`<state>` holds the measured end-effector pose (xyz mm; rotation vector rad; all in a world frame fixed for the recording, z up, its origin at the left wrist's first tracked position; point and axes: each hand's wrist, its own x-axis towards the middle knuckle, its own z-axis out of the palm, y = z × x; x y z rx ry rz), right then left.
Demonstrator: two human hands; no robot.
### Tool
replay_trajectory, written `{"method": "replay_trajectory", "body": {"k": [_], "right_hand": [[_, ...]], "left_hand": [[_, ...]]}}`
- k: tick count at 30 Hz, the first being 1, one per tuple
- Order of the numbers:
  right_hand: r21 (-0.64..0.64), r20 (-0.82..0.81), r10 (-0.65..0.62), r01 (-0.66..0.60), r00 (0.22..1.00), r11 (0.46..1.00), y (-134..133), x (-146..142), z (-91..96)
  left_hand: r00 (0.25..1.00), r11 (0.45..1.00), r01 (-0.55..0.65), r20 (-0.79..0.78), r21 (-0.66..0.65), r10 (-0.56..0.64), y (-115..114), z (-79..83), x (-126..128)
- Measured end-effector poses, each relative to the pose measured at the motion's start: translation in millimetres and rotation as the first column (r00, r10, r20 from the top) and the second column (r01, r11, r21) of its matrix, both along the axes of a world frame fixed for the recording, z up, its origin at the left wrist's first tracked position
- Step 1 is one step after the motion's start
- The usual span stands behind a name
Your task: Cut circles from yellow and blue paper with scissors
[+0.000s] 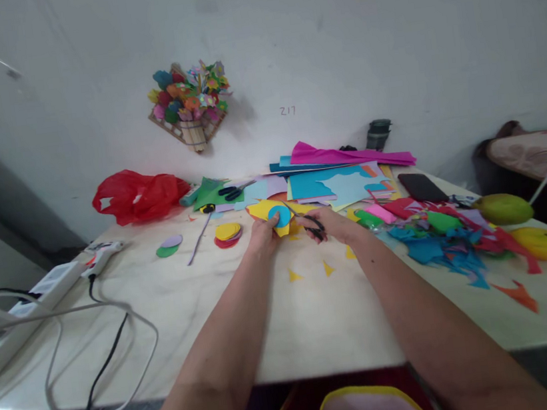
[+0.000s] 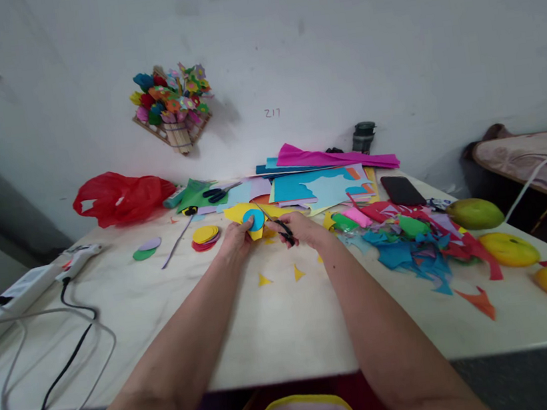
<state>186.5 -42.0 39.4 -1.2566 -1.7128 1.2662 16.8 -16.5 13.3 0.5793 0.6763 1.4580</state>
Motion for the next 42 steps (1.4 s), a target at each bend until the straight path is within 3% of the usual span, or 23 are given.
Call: {"method": "replay_trajectory", "body": {"k": [7,20,29,42], "right_hand": [[-0.007,-0.025,-0.002,0.002,1.000,1.000,-3.0,-0.1,5.0],[0.058,0.158,-0.154,0.147,0.975,0.987,-8.2,-3.2,16.4],[-0.041,0.068,0.042,-0.039,0.997,0.998,-1.5,13.5,8.5],[-0.018,0.013,0.045,-0.045,0.999,0.999,-4.4,11.5,6.3]], "left_hand": [[1.000,0.999,0.016,-0.014,0.040,-0.016,0.4,-2.9,-0.7],[0.998,1.000,0.001,-0.058,0.024,0.001,-3.5,0.1,1.3],[0.995,0.997,0.069,-0.072,0.032,-0.067,-2.3,-3.0,-0.7],[0.994,0.993,0.096,-0.063,0.069,-0.092,-0.4,-5.8,-2.2]]}}
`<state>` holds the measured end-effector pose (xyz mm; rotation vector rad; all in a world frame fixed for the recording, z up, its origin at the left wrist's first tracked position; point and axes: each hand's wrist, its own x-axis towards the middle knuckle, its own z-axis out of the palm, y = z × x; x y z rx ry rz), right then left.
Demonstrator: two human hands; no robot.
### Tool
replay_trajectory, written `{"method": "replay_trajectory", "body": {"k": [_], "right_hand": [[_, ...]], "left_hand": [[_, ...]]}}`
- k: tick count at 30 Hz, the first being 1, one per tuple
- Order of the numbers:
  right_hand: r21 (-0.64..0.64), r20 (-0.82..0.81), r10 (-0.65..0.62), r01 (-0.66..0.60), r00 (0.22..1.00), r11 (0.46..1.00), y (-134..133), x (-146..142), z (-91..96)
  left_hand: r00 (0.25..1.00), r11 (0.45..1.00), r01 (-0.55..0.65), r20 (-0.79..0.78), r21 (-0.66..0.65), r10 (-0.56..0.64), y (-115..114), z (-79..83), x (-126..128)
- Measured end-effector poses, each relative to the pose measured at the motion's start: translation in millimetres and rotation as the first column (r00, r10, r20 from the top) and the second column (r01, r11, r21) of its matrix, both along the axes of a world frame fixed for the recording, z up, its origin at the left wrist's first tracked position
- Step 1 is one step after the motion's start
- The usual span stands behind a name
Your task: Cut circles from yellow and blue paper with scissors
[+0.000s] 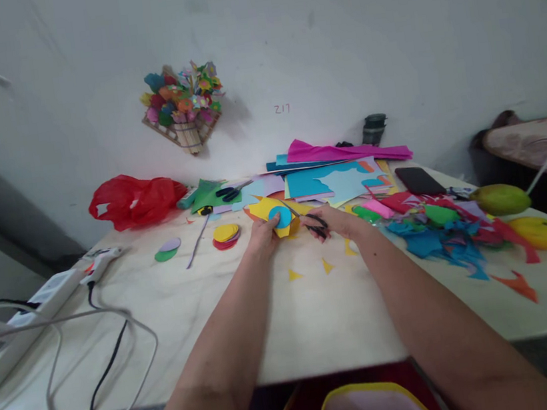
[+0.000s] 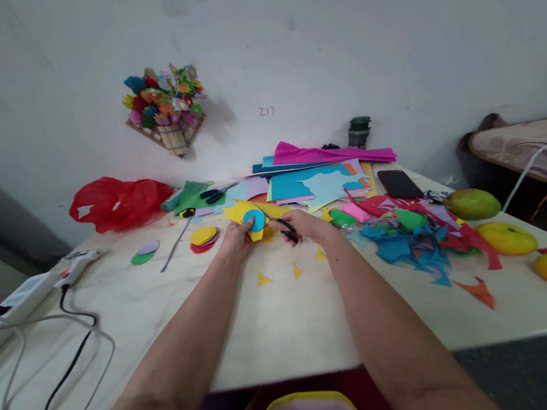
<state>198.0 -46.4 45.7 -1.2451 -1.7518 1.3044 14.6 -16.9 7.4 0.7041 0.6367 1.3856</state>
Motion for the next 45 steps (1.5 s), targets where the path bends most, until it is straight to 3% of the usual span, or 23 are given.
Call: {"method": "replay_trajectory", "body": {"k": [8,20,34,45], "right_hand": [[0.026,-0.016,0.002,-0.001,1.000,1.000,2.9,-0.3,-4.6],[-0.040,0.016,-0.011,0.011,1.000,0.999,4.0,2.1,-4.9],[-0.042,-0.029,0.015,-0.016,0.999,0.999,5.0,4.2,-7.7],[-0.052,-0.009,0.025,-0.026,1.000,0.998,4.1,4.7,-7.0]], "left_hand": [[1.000,1.000,-0.009,-0.022,-0.005,0.009,2.0,-0.2,-1.4],[0.994,0.995,-0.001,-0.107,0.095,0.011,7.8,-9.7,-2.7],[0.992,0.992,-0.023,-0.130,-0.123,0.007,-2.9,7.8,-8.4],[0.985,0.992,0.042,-0.160,-0.119,-0.061,-4.0,10.0,-12.4]]}}
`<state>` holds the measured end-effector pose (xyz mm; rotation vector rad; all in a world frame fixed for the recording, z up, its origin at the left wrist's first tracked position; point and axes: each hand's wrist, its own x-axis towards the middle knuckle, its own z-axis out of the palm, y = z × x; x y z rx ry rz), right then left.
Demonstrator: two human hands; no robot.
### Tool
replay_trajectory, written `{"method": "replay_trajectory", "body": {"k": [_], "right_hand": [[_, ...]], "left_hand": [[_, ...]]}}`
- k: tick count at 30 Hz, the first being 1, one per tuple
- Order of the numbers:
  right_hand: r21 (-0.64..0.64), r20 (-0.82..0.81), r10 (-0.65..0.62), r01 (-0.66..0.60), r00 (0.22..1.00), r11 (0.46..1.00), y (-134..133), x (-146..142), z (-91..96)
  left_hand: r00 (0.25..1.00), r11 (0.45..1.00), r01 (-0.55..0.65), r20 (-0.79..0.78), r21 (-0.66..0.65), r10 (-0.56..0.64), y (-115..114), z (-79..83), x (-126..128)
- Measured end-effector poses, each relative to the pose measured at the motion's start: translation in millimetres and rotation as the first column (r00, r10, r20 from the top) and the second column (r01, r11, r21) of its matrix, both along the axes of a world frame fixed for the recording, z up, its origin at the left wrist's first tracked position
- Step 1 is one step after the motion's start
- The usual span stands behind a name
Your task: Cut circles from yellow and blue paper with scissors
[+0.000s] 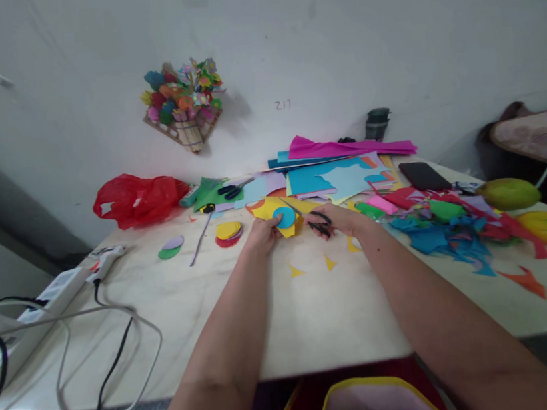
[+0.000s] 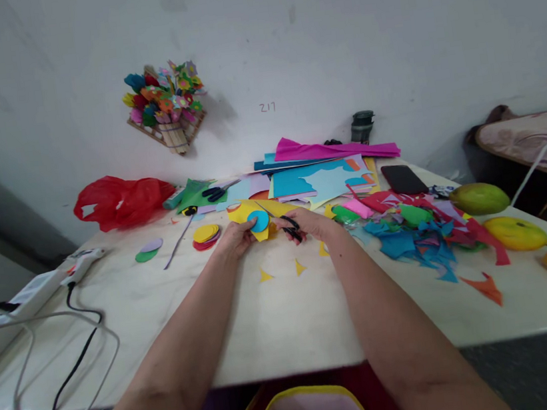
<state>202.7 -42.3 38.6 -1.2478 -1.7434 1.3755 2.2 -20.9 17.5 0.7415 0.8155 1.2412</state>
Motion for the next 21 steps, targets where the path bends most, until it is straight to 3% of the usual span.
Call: {"method": "replay_trajectory", "body": {"k": [21], "right_hand": [[-0.036,-0.052,-0.003,0.001,0.999,0.999,-3.9,2.8,1.1]], "left_hand": [[0.999,0.998,0.038,-0.028,0.058,-0.036,5.3,-10.9,-2.2]]}}
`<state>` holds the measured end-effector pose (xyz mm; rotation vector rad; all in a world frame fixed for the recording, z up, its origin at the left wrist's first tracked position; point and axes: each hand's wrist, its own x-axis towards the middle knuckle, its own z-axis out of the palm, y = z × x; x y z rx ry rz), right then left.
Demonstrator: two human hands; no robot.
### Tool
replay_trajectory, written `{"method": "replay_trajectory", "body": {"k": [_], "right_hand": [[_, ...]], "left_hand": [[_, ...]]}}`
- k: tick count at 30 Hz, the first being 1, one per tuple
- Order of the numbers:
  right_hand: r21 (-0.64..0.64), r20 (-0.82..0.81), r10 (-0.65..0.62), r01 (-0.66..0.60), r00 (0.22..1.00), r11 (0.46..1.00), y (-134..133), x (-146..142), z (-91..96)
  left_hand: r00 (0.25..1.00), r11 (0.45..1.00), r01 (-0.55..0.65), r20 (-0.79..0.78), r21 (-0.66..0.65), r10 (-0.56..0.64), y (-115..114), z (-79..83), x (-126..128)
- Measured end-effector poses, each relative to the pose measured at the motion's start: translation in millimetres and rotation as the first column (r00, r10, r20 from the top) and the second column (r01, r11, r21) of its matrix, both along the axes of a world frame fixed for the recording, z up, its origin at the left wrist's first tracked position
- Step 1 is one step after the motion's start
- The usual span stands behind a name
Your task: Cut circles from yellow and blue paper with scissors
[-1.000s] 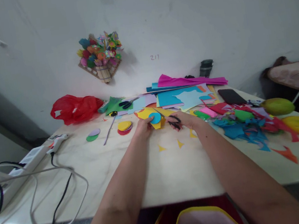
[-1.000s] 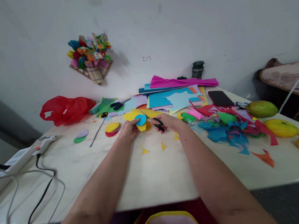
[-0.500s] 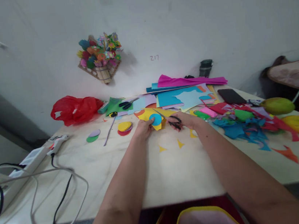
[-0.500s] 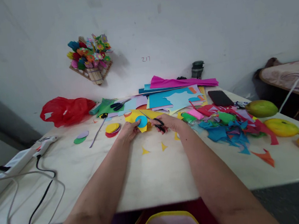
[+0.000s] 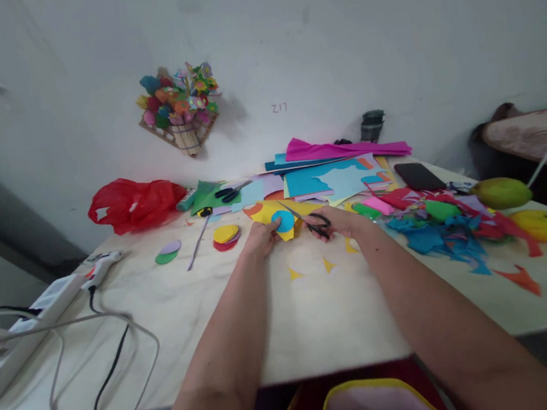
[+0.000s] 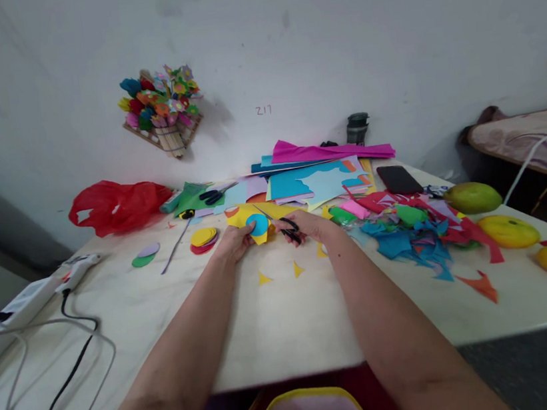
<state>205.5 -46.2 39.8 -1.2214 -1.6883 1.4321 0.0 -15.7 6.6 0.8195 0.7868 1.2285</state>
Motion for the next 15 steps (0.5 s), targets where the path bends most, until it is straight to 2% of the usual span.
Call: {"method": "replay_trajectory", "body": {"k": [6,15], "right_hand": [[0.005,-0.020,-0.007,0.007,1.000,1.000,3.5,0.0,-4.7],[0.078,0.002,-0.017,0.016,1.000,0.997,6.3,-0.8,-6.4]], "left_hand": [[1.000,1.000,-0.014,0.015,-0.010,0.014,0.1,0.6,0.2],[0.999,1.000,-0.013,0.031,-0.002,0.014,1.5,-1.2,-1.7]]}}
